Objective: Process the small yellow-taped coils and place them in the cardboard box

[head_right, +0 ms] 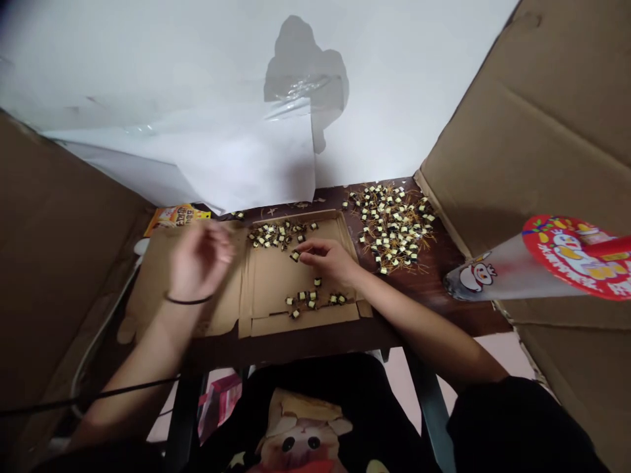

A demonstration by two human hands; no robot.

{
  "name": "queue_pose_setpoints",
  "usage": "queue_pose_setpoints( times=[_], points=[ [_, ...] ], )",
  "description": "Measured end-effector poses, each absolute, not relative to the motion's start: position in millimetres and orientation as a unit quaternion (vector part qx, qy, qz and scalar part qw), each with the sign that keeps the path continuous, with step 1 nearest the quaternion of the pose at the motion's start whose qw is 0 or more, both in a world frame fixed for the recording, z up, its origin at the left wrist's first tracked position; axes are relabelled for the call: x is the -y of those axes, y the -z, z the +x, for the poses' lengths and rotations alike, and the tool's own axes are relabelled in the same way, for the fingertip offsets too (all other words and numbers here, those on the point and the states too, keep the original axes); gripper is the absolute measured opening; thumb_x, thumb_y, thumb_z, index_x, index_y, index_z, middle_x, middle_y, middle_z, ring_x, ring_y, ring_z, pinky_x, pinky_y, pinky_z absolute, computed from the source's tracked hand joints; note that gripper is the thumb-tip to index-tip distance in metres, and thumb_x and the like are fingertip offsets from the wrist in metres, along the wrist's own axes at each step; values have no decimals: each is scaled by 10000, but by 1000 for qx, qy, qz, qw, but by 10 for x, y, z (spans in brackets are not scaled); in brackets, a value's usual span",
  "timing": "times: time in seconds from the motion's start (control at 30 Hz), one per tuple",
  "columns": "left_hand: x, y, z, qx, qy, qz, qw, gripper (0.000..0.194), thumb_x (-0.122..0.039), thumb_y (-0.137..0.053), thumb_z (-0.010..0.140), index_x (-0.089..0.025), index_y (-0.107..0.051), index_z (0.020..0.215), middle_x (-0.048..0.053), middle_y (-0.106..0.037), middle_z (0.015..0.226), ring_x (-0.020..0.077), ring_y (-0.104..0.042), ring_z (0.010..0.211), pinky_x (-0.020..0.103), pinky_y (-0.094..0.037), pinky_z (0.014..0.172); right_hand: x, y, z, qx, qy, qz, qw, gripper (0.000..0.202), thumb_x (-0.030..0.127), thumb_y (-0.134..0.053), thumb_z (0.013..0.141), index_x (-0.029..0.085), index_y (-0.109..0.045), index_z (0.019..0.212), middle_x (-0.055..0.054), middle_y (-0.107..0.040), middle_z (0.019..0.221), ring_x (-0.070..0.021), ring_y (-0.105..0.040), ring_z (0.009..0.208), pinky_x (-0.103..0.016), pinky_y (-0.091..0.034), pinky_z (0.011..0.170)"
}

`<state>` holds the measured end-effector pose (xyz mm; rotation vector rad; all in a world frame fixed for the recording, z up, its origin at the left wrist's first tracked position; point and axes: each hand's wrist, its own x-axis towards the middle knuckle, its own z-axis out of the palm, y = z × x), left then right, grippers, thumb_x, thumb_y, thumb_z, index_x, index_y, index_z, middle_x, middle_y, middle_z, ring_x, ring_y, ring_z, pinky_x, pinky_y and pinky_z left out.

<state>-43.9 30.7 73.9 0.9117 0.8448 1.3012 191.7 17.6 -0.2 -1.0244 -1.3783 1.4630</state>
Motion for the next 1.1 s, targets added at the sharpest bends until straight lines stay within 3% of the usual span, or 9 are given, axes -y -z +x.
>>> queue_pose_setpoints(
  times=[0.07, 0.13, 0.23, 0.47, 0.63, 0.77, 0.97, 1.1],
  points=[
    [-258, -551, -285, -372, -501, 429, 653, 289, -410, -718, 758, -138, -639, 817, 36, -648, 800, 98, -611, 727, 178, -502, 593, -159, 2, 1908, 572, -582, -387, 430, 340, 484, -740, 680, 213, -721, 885, -1, -644, 805, -92, -501, 615, -251, -393, 597],
    [-232, -395, -125, -373, -417, 480, 675, 379, -430, -747, 715, -128, -644, 919, 68, -667, 890, 138, -637, 822, 222, -535, 659, -144, -3, 1905, 603, -558, -363, 440, 343, 500, -737, 690, 217, -727, 883, -7, -634, 812, -108, -523, 672, -263, -400, 637],
    [-219, -270, 29, -356, -375, 533, 669, 426, -366, -812, 634, -137, -627, 941, 46, -660, 909, 131, -631, 800, 264, -555, 697, -126, -19, 1915, 637, -502, -353, 466, 349, 522, -725, 708, 221, -733, 885, -21, -609, 838, -138, -549, 770, -286, -410, 700],
    [-187, -79, 65, -334, -391, 521, 681, 445, -359, -826, 613, -155, -600, 937, 20, -674, 827, 120, -641, 730, 270, -552, 680, -107, -2, 1921, 647, -470, -374, 469, 347, 521, -712, 730, 224, -732, 910, -22, -590, 823, -139, -539, 752, -293, -400, 688],
    [-159, 50, 81, -353, -428, 507, 660, 334, -369, -795, 659, -147, -639, 853, 8, -670, 749, 101, -623, 706, 243, -498, 699, -68, 77, 1883, 638, -484, -390, 455, 326, 486, -697, 761, 226, -726, 955, -25, -624, 837, -136, -537, 743, -293, -399, 671],
    [-146, 49, 85, -347, -406, 506, 677, 357, -369, -788, 669, -149, -671, 925, 35, -689, 848, 107, -617, 747, 249, -486, 710, -48, 82, 1871, 626, -489, -410, 448, 311, 481, -697, 755, 211, -714, 910, -15, -622, 793, -131, -530, 716, -286, -412, 644],
    [-142, 10, 98, -380, -407, 479, 679, 302, -375, -772, 680, -130, -647, 804, 19, -669, 747, 114, -612, 702, 276, -504, 705, -20, 17, 1825, 587, -512, -421, 465, 441, 438, -708, 751, 258, -582, 1133, 7, -553, 822, -103, -493, 644, -237, -407, 528],
    [-141, -18, 96, -380, -388, 460, 703, 312, -376, -773, 673, -125, -620, 779, 37, -683, 742, 136, -641, 730, 283, -523, 685, -4, 36, 1817, 526, -565, -424, 473, 368, 532, -646, 776, 213, -557, 936, 12, -560, 761, -89, -487, 576, -217, -396, 467]
  ],
)
